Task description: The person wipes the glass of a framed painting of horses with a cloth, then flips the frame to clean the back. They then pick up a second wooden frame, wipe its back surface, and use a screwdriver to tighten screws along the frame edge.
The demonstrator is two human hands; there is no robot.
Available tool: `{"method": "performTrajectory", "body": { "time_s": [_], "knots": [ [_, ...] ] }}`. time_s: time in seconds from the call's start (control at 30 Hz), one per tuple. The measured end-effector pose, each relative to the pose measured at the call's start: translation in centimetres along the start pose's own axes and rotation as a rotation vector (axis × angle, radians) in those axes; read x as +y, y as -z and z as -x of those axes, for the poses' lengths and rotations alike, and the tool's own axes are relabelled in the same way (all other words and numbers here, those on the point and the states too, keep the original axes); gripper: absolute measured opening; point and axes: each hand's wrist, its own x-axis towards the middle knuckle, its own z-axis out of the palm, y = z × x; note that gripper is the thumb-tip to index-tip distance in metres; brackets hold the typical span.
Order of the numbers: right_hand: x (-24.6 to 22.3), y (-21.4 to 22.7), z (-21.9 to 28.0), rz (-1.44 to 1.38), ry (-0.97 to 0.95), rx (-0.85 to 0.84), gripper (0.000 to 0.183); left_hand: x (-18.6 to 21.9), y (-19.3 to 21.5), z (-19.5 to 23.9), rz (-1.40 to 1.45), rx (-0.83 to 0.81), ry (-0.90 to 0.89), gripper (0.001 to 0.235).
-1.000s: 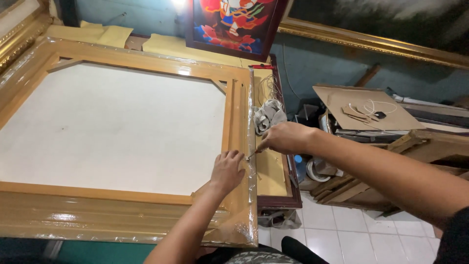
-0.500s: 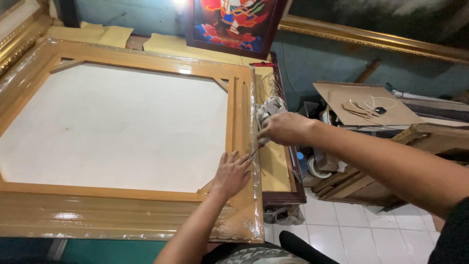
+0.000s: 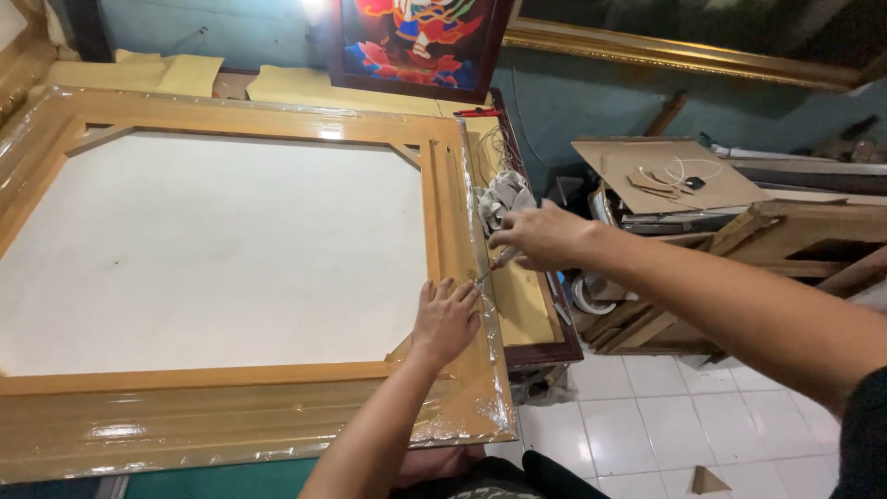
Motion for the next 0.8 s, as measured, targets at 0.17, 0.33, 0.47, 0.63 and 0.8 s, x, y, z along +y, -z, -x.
{"method": "performTrajectory", "body": {
  "time_s": [0.17,0.33,0.47,0.63,0.8],
  "knots": [
    [1.7,-2.9,-1.0,0.426,0.501,0.415,0.013,0.1,0.0,0.0,-0.016,0.001,0.002,0.04],
    [1.2,-5.8,-3.8,-0.09,-0.041,0.042,0.03,0.3,0.9,-0.1,-0.015,-0.058,0.017,0.038],
    [-0.5,-2.2,-3.0,-0.273,-0.335,-0.202,0.052,0.4,1.3,0.0,0.002,-0.089,0.038,0.038],
    [0.4,-3.5,-1.0,0.374,0.251,0.132,0.027,0.6,1.9,0.0,0.003,-0.105,0.039,0.039],
    [-1.0,-1.5,-0.1,0.074,0.371,0.042,0.026,0.7,1.4,-0.2,-0.004,-0.085,0.045,0.04]
  ]
}}
